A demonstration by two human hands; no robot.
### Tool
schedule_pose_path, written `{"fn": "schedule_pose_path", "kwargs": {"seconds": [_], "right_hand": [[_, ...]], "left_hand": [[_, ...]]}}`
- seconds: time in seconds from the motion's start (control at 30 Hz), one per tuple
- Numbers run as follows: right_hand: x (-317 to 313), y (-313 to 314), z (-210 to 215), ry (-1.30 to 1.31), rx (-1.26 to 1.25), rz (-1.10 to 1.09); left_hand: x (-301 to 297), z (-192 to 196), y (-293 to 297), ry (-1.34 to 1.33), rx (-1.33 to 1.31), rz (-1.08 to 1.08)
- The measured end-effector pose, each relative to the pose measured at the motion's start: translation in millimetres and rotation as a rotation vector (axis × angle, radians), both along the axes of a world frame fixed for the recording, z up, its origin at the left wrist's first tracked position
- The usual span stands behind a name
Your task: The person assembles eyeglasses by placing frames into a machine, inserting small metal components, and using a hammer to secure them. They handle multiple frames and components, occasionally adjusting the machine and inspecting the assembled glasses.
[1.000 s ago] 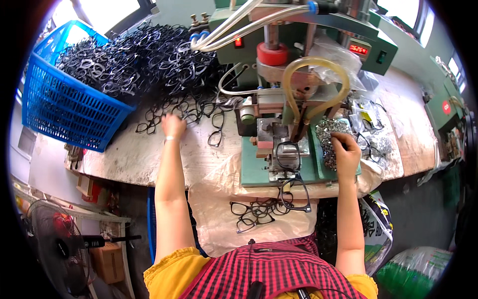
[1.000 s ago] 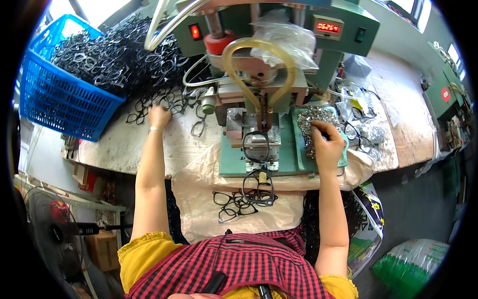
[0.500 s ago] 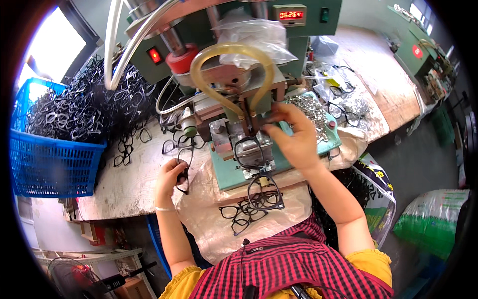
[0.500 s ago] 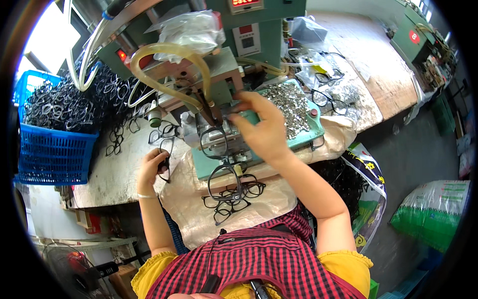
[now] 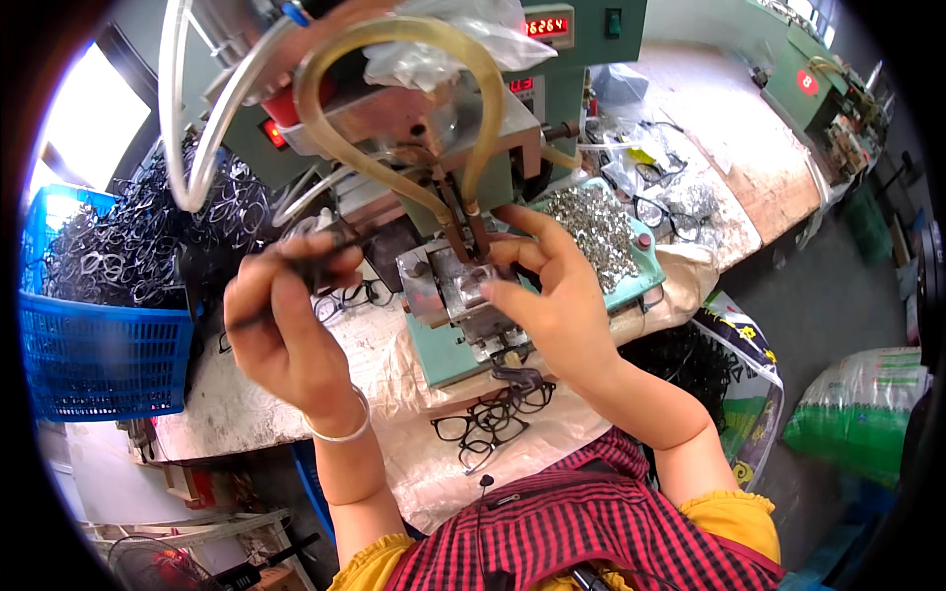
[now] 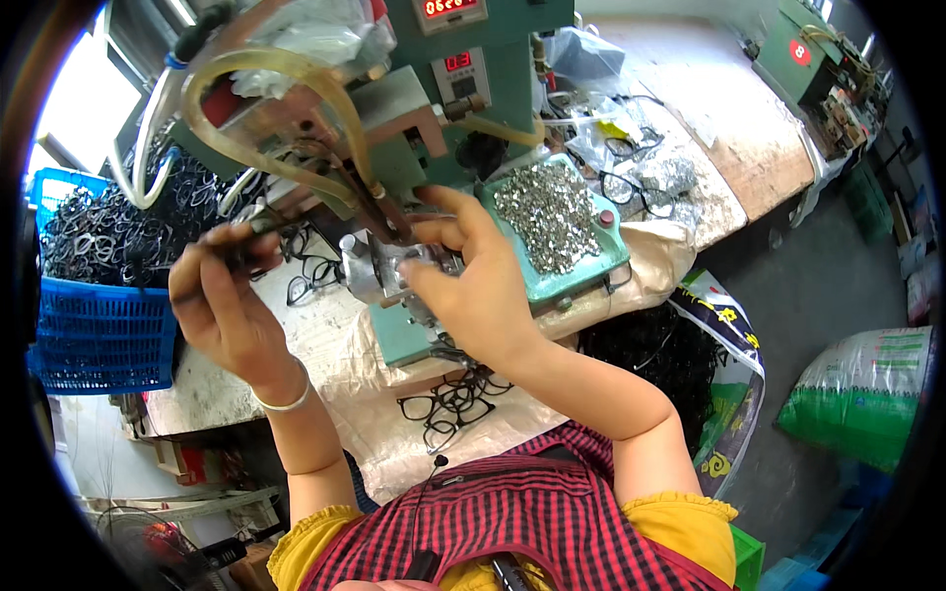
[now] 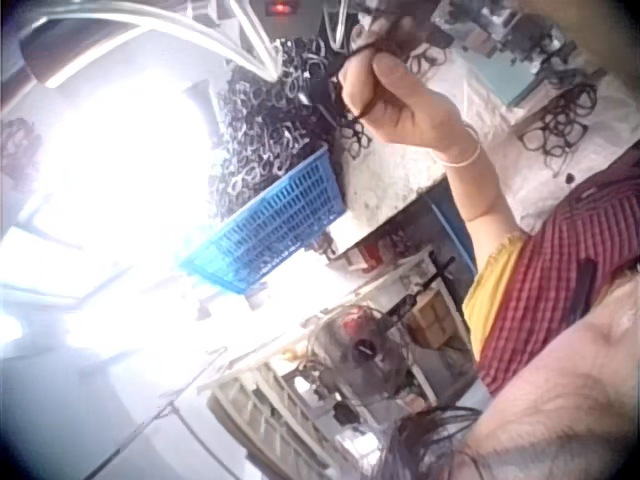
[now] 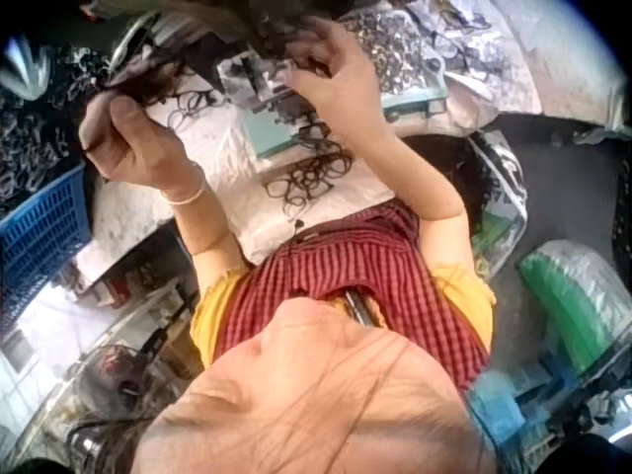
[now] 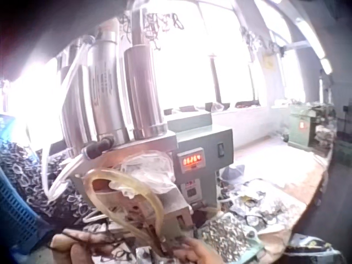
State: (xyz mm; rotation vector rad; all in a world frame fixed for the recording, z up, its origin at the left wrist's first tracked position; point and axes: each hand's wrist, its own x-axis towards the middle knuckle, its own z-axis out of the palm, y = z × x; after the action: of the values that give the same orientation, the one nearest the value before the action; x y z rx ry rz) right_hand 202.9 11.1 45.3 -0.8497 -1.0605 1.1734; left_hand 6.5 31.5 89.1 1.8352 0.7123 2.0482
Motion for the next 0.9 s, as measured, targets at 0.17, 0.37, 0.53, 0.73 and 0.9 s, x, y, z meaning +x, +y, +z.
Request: {"fn": "schedule_pose_path", "kwargs": {"seconds": [0.17, 0.37, 0.53, 0.73, 0.9], "right_hand": [[53, 22, -36, -0.717, 0.397, -0.262], [118, 37, -115, -1.288, 0.230, -0.618], [97, 55, -109, -1.188, 0.311, -0.658], [74, 95, -102, -1.487, 0.298, -0.554], [105, 40, -110, -0.976, 0.259, -0.590]], "left_hand": [[15, -44, -28, 0.577, 0.114, -0.034], [30, -57, -25, 0.782, 0.118, -0.064], [28, -59, -24, 0.773, 0.096, -0.078], [27, -72, -47, 0.761, 0.009, 0.010], [-43, -122, -92, 0.358, -0.056, 0.497]]}}
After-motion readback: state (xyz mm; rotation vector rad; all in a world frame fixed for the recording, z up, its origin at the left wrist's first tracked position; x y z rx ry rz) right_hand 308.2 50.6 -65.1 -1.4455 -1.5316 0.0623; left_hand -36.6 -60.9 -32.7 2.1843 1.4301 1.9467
